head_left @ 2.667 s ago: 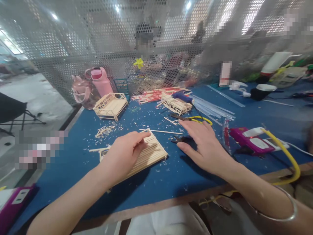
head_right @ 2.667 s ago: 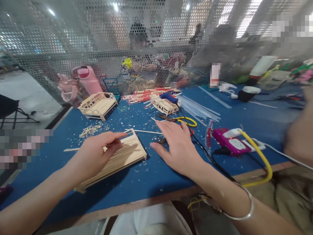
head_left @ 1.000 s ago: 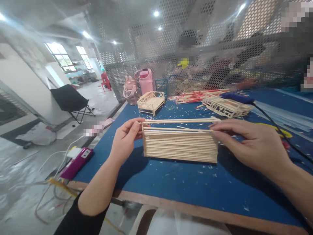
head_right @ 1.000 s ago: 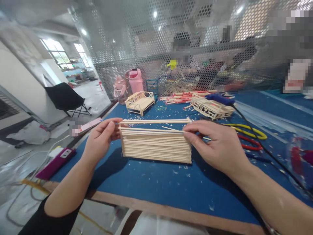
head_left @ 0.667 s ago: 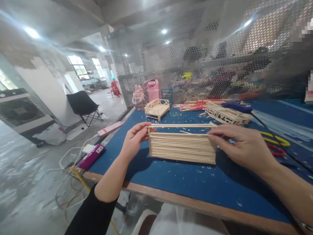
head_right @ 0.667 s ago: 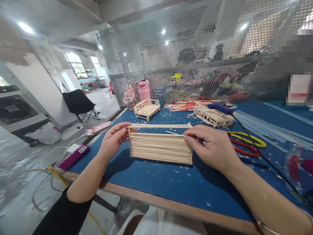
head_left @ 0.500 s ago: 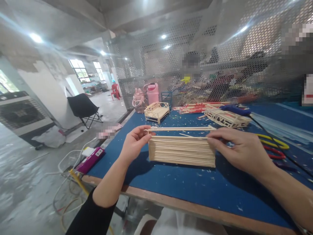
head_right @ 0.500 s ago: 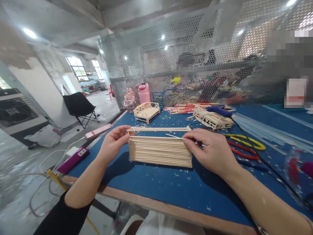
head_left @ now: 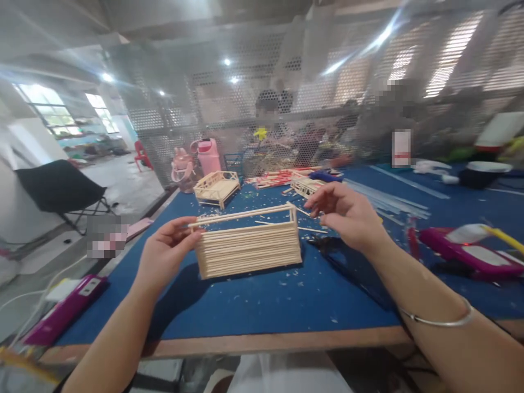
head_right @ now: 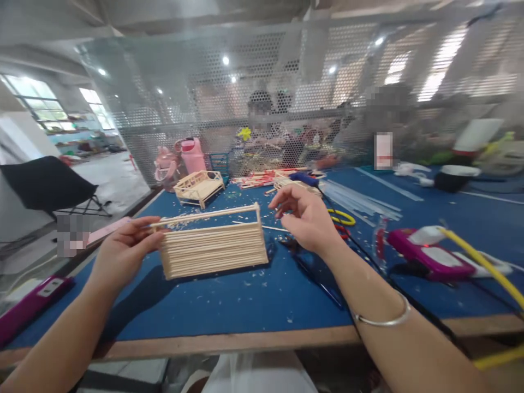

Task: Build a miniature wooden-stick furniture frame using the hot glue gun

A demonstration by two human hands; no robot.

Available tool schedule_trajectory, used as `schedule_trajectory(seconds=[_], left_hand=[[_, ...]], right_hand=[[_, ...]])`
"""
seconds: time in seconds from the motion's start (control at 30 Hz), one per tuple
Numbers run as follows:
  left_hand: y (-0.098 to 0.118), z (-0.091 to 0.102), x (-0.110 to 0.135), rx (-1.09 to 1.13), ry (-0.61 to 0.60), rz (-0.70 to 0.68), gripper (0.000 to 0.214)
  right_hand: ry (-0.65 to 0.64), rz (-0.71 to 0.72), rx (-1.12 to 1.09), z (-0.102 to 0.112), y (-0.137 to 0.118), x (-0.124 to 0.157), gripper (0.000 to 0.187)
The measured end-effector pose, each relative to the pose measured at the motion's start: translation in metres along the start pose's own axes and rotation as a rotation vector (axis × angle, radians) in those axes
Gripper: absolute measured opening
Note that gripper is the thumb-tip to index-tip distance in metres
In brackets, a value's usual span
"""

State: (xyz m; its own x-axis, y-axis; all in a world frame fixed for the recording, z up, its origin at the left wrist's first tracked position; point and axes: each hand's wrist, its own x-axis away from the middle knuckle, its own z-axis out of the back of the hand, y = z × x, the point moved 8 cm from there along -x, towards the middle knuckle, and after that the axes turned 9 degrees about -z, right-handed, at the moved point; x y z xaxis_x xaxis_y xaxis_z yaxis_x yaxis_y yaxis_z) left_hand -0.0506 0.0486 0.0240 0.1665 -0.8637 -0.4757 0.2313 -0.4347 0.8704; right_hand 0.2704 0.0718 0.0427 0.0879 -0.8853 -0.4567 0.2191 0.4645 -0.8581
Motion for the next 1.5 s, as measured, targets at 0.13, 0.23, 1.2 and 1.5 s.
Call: schedule_trajectory(seconds=[0.13,0.23,1.2,1.5], left_hand=[[0.004,0.001,-0.001,-0.075,-0.001,-0.014,0.043],[0.007,0.002,-0.001,-0.116,0.01,-0.015,0.043],[-0.001,0.004,-0.001,-0.009,0.057,0.009,0.045],[-0.002,0.007,-0.001,0.058,0.053,-0.02,0.043]], right_hand=[[-0.134,-0.193,0.003,-0.01,0.014,-0.005,0.019],[-0.203,-0.254,-0.001,-0.026,0.017,-0.002,0.019],[-0.197,-0.32,-0.071,-0.041,0.033,0.0,0.034],[-0.215,-0.32,-0.013,-0.042,0.032,0.002,0.039]])
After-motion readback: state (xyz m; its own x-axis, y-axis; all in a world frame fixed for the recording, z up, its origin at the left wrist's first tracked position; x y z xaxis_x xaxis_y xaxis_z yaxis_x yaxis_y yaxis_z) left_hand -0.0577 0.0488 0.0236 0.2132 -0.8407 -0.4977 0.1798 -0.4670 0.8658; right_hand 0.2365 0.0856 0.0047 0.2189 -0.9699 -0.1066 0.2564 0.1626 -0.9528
